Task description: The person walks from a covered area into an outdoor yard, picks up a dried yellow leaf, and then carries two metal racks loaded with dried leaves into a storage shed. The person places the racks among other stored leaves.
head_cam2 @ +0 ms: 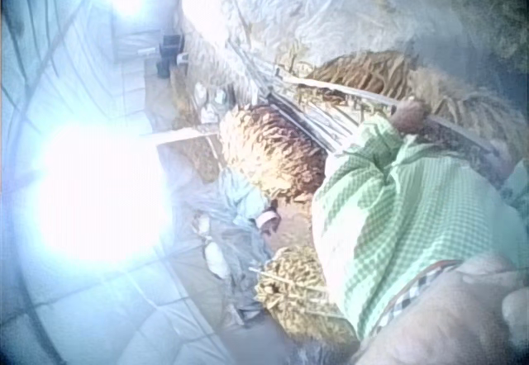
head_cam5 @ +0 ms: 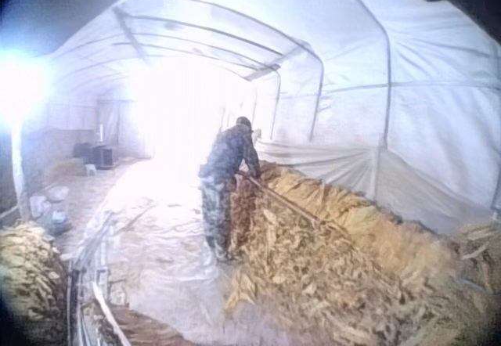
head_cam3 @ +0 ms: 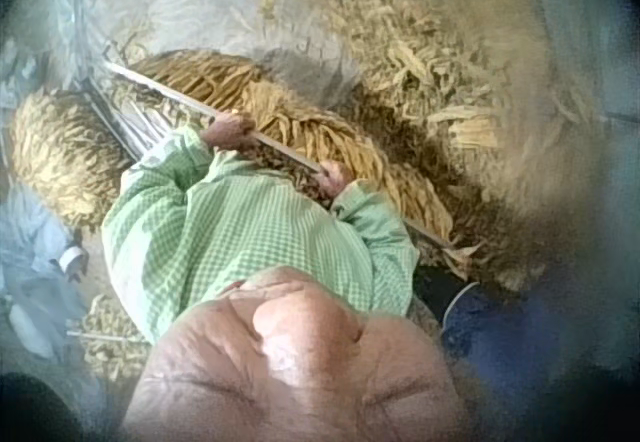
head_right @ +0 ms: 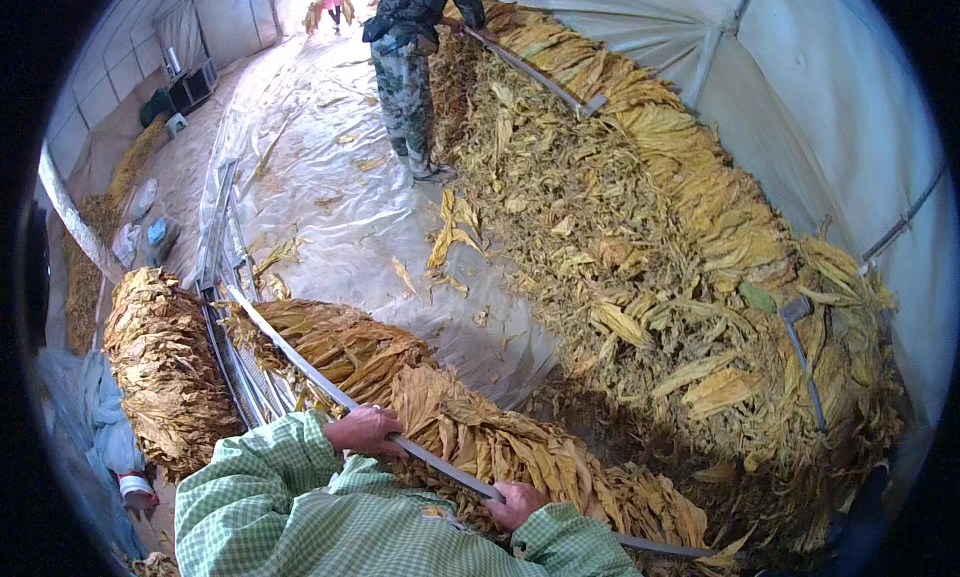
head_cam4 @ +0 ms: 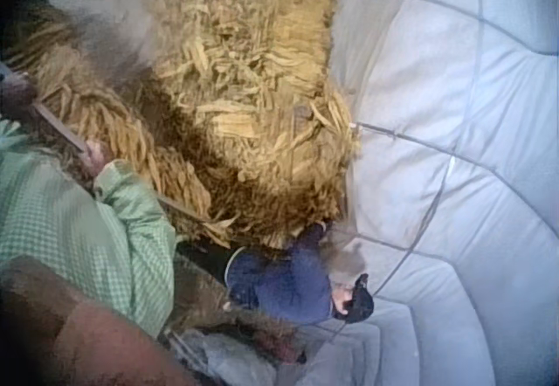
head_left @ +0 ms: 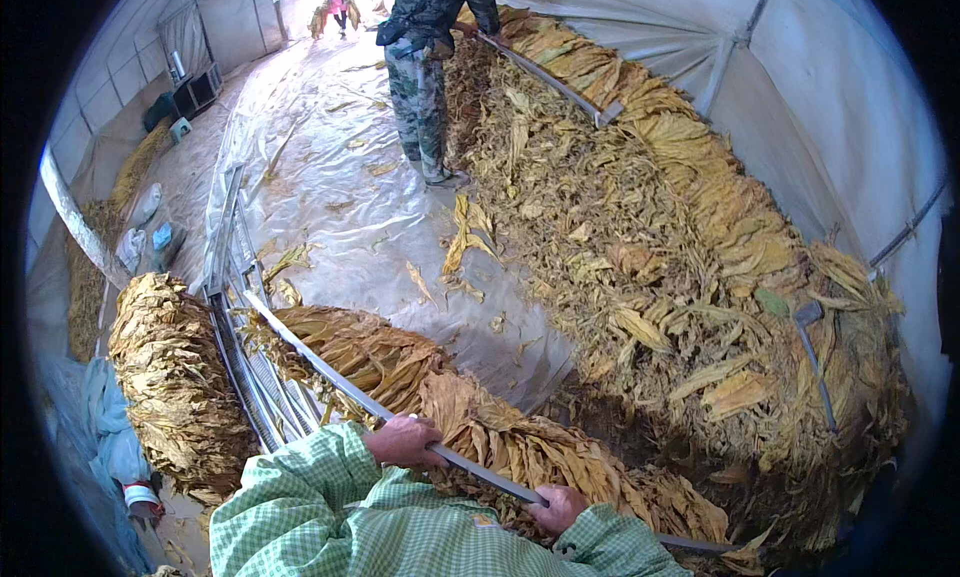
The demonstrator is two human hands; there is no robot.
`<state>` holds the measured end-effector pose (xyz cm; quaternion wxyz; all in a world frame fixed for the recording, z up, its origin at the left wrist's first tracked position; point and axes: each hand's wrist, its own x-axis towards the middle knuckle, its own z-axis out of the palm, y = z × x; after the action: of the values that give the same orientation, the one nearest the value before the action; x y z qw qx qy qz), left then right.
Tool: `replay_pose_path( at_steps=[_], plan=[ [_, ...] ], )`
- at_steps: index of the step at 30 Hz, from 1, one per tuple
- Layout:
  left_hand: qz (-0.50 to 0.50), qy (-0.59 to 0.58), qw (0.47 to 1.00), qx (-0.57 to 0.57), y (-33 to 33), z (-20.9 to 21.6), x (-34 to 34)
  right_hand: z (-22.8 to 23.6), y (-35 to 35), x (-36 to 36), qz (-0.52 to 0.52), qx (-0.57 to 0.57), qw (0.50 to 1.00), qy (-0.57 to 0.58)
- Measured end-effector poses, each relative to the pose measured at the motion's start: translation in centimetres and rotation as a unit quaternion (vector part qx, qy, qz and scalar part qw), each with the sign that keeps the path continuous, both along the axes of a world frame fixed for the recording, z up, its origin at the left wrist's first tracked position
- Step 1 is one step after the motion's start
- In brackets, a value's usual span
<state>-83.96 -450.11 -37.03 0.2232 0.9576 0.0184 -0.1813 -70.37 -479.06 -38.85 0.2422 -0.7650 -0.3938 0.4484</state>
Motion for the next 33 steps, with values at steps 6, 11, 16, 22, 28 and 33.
replay_pose_path(
  at_steps=[6, 11, 16, 22, 28, 33],
  plan=[
    [0.087, -0.001, 0.996, -0.011, 6.5, -0.7, -2.0, 0.2, 8.1, 1.1, 0.044, 0.019, 0.998, -0.027],
    [0.134, 0.036, 0.99, 0.006, 13.0, 0.4, -4.0, 1.4, 16.3, 1.8, 0.117, 0.033, 0.992, -0.036],
    [0.167, 0.037, 0.985, -0.003, 18.4, 1.5, -5.3, 0.9, 22.6, 1.2, 0.139, 0.053, 0.985, -0.091],
    [0.187, 0.023, 0.982, -0.007, 22.2, 1.3, -6.2, 1.5, 27.6, 1.9, 0.156, 0.057, 0.985, -0.053],
    [0.224, -0.062, 0.972, -0.041, 24.2, 0.8, -5.4, 1.3, 30.8, 3.3, 0.154, 0.035, 0.985, -0.068],
    [0.238, -0.049, 0.969, -0.035, 23.8, 1.3, -4.6, -0.1, 31.6, 4.2, 0.135, 0.054, 0.987, -0.07]
  ],
)
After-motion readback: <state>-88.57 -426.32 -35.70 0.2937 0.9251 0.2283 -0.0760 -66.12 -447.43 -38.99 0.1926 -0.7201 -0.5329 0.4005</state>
